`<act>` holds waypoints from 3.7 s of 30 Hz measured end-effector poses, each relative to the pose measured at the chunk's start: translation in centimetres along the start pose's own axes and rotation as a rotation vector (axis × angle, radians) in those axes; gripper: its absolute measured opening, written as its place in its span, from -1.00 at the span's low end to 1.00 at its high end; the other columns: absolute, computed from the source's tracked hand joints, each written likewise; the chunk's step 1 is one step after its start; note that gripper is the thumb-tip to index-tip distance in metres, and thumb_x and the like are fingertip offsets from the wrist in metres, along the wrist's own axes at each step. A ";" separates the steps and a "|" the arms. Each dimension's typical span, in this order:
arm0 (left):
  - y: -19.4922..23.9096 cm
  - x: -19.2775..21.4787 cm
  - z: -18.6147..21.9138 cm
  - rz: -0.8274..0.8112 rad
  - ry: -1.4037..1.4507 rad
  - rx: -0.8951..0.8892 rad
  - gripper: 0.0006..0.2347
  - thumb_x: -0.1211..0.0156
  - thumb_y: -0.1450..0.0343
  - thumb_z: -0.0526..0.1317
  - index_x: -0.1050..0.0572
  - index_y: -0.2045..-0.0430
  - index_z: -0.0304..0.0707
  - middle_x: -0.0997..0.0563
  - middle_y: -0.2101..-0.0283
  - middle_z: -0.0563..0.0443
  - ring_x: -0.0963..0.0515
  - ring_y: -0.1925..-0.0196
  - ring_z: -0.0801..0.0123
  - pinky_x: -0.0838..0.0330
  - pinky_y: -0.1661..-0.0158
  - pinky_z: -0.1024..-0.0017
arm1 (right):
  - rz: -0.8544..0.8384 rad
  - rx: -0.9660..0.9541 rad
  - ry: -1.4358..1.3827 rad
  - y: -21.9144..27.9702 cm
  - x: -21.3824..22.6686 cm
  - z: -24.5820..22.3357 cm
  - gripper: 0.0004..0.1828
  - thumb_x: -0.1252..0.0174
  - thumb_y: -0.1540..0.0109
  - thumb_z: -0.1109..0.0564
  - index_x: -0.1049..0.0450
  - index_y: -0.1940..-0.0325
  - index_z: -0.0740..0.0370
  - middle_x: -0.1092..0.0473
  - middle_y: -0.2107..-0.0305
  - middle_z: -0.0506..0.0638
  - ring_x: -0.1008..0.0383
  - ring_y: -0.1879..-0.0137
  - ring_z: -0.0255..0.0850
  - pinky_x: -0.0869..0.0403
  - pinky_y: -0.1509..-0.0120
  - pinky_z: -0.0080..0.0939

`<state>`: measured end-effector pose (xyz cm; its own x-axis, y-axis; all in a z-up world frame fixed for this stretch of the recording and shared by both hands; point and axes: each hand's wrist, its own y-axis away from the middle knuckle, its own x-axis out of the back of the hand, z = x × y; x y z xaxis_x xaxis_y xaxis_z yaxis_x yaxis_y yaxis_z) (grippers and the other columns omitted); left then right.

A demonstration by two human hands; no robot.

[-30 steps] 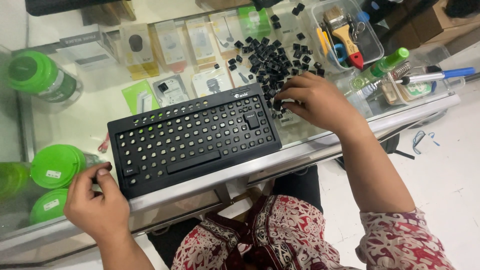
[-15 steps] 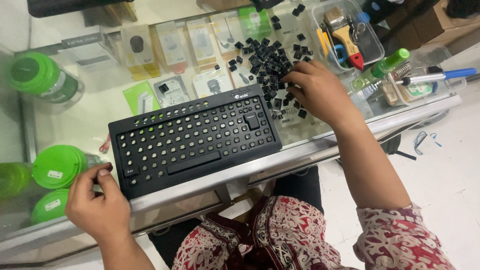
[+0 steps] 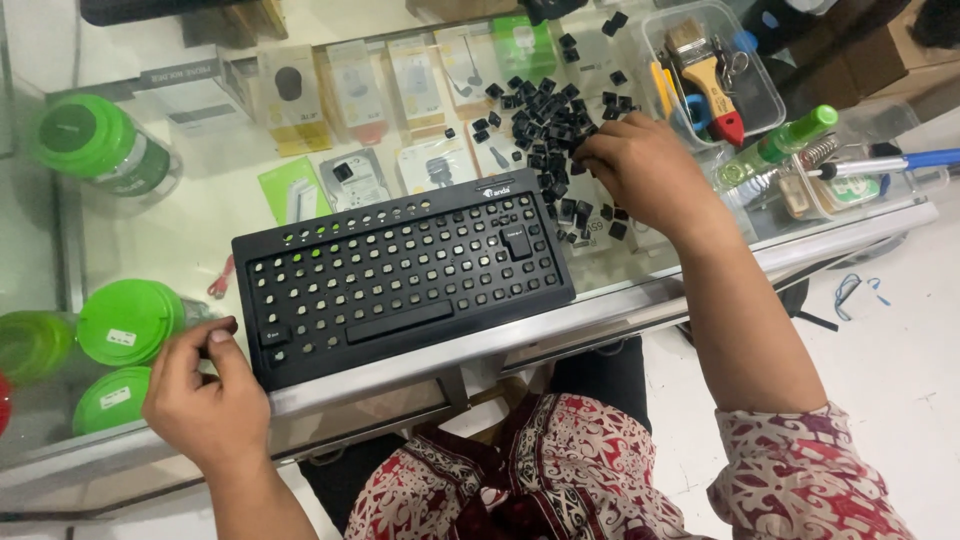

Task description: The person assembles a keyboard by inserting keycaps into the keyboard base. They pick keycaps from a pile on the counter and place them into the corresponding slots on the keyboard, working systematically across the layout.

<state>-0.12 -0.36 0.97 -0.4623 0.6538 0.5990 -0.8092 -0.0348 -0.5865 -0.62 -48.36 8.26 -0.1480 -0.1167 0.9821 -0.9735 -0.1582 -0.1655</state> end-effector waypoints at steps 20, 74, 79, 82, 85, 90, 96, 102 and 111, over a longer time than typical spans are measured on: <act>-0.4 -0.3 0.5 0.005 0.047 -0.004 -0.87 -0.12 -0.50 -0.51 -0.63 0.23 -0.42 -0.68 0.19 -0.12 -0.63 0.11 0.08 -0.42 0.10 0.24 | -0.061 -0.013 -0.026 0.0 1.6 -1.0 -0.75 -0.35 -0.23 0.10 -0.63 0.02 0.16 -0.54 0.12 0.07 -0.49 -0.02 0.05 -0.50 -0.10 0.08; -1.3 -0.3 1.5 -0.321 -0.186 -0.191 -0.65 -0.21 -0.38 0.00 -0.58 -0.07 0.23 -0.51 -0.11 0.05 -0.48 -0.16 0.06 -0.40 0.05 0.16 | -0.373 0.275 -0.475 -10.1 0.7 -21.2 -0.73 -0.18 -0.18 0.21 -0.62 0.05 0.17 -0.60 0.15 0.15 -0.59 -0.03 0.09 -0.59 -0.02 0.04; -1.4 -0.1 1.9 -0.322 -0.159 -0.183 -0.67 -0.23 -0.38 -0.05 -0.59 -0.05 0.13 -0.52 -0.11 0.02 -0.49 -0.15 0.05 -0.40 0.03 0.15 | -0.379 0.274 -0.498 -10.0 1.2 -21.2 -0.74 -0.17 -0.18 0.22 -0.62 0.06 0.19 -0.60 0.18 0.15 -0.59 0.00 0.09 -0.59 0.00 0.05; -1.2 0.1 1.4 -0.231 -0.051 -0.085 -0.55 -0.14 -0.36 -0.27 -0.47 -0.22 -0.08 -0.56 -0.06 -0.10 -0.54 -0.10 0.00 -0.45 -0.03 0.12 | -0.343 0.276 -0.462 -10.0 -0.4 -20.3 -0.75 -0.18 -0.19 0.21 -0.63 0.06 0.18 -0.60 0.19 0.15 -0.59 0.01 0.07 -0.59 0.02 0.03; -1.3 0.7 1.9 -0.160 0.084 0.005 -0.60 0.04 -0.34 -0.43 -0.40 -0.11 -0.35 -0.58 -0.07 -0.14 -0.54 -0.14 0.05 -0.43 -0.17 0.14 | -0.356 0.362 -0.455 -9.9 -2.8 -18.6 -0.69 -0.11 -0.27 0.08 -0.51 -0.10 0.01 -0.46 -0.05 0.02 -0.45 -0.15 0.01 -0.49 -0.07 0.09; -1.2 0.1 1.8 -0.188 -0.048 -0.065 -0.70 -0.03 -0.33 -0.39 -0.54 0.07 -0.29 -0.56 -0.04 -0.07 -0.52 -0.09 0.09 -0.45 -0.10 0.15 | -0.374 0.359 -0.477 -9.9 -2.7 -18.7 -0.69 -0.11 -0.25 0.10 -0.54 -0.07 -0.04 -0.49 0.01 0.01 -0.47 -0.13 0.00 -0.47 -0.06 0.07; -1.0 0.0 1.6 -0.138 -0.054 -0.053 -0.73 -0.02 -0.33 -0.44 -0.63 0.21 -0.17 -0.59 0.00 0.01 -0.55 -0.02 0.11 -0.53 0.07 0.22 | -0.406 0.327 -0.438 -9.9 -2.3 -18.9 -0.65 -0.10 -0.26 0.06 -0.52 -0.14 -0.09 -0.48 -0.05 -0.02 -0.48 -0.13 -0.02 -0.51 -0.04 0.08; -1.2 0.2 2.0 -0.128 -0.042 -0.087 -0.74 -0.07 -0.30 -0.44 -0.67 0.28 -0.15 -0.60 -0.01 0.01 -0.54 0.01 0.08 -0.52 0.07 0.18 | -0.378 0.365 -0.481 -9.9 -2.9 -18.6 -0.67 -0.09 -0.26 0.09 -0.54 -0.11 -0.07 -0.50 0.01 -0.05 -0.44 -0.15 -0.02 -0.44 -0.08 0.05; -1.0 0.1 1.7 -0.103 -0.037 -0.144 -0.71 -0.10 -0.28 -0.46 -0.70 0.25 -0.18 -0.63 0.00 -0.03 -0.56 0.06 0.12 -0.55 0.13 0.23 | -0.400 0.361 -0.455 -10.0 -2.7 -18.8 -0.67 -0.10 -0.26 0.09 -0.53 -0.12 -0.04 -0.50 -0.01 -0.06 -0.46 -0.16 -0.03 -0.47 -0.09 0.07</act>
<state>0.04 -1.53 2.54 -0.3950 0.6203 0.6777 -0.7936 0.1411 -0.5918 6.23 -27.99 8.93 0.3739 -0.3675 0.8516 -0.8074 -0.5808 0.1039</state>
